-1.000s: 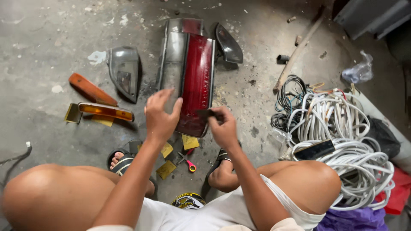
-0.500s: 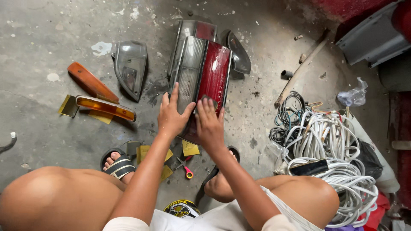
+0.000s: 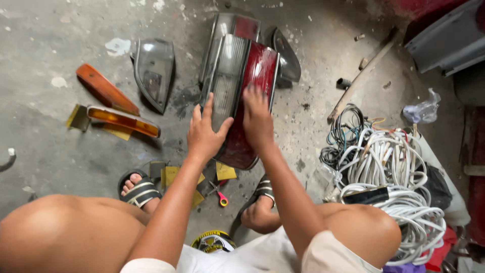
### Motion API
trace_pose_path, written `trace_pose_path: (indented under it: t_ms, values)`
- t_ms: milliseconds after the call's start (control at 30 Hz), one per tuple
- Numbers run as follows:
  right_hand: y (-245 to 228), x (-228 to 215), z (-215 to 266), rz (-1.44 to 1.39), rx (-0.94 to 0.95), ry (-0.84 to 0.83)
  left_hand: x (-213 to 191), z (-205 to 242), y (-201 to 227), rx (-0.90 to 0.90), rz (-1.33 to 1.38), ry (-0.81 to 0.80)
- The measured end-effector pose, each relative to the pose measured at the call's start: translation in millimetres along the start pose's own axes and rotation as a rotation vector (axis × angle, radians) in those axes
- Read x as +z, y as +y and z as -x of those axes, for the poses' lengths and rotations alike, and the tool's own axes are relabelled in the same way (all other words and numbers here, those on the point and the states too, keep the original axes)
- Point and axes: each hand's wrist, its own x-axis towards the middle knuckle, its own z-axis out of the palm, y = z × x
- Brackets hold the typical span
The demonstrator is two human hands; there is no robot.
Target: The person is sanding a red car taillight with a sanding block. They are sitting on the floor in a workshop, surrounded by other car parts and tools.
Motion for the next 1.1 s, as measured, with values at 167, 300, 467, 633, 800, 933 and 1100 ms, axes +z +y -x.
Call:
trace_pose_path:
  t_ms: [167, 300, 467, 633, 800, 933, 1100]
  values:
    - [-30.2, -9.1, 38.5, -0.019, 0.03, -0.032, 1.7, -1.2, -7.1, 0.01, -0.012, 0.01]
    - [-25.8, -15.9, 44.0, -0.079, 0.0, -0.041, 3.8, -6.8, -5.1, -0.031, 0.002, -0.046]
    - [-7.7, -2.0, -0.4, -0.149, 0.096, -0.03, -3.2, 1.9, 1.1, -0.023, 0.048, -0.051]
    - [-36.5, -13.1, 61.7, -0.064, 0.097, -0.066, -13.4, 1.2, 14.9, -0.107, 0.032, -0.098]
    - [21.5, 33.7, -31.5, -0.171, 0.221, -0.058, -11.7, -1.5, 16.5, -0.061, 0.06, -0.054]
    - [-26.0, -6.7, 11.4, -0.095, 0.165, -0.058, -0.5, -3.4, 4.3, -0.005, 0.03, -0.013]
    - [-22.3, -19.6, -7.3, -0.108, 0.231, -0.092, 48.5, -8.8, -25.8, 0.139, -0.3, 0.425]
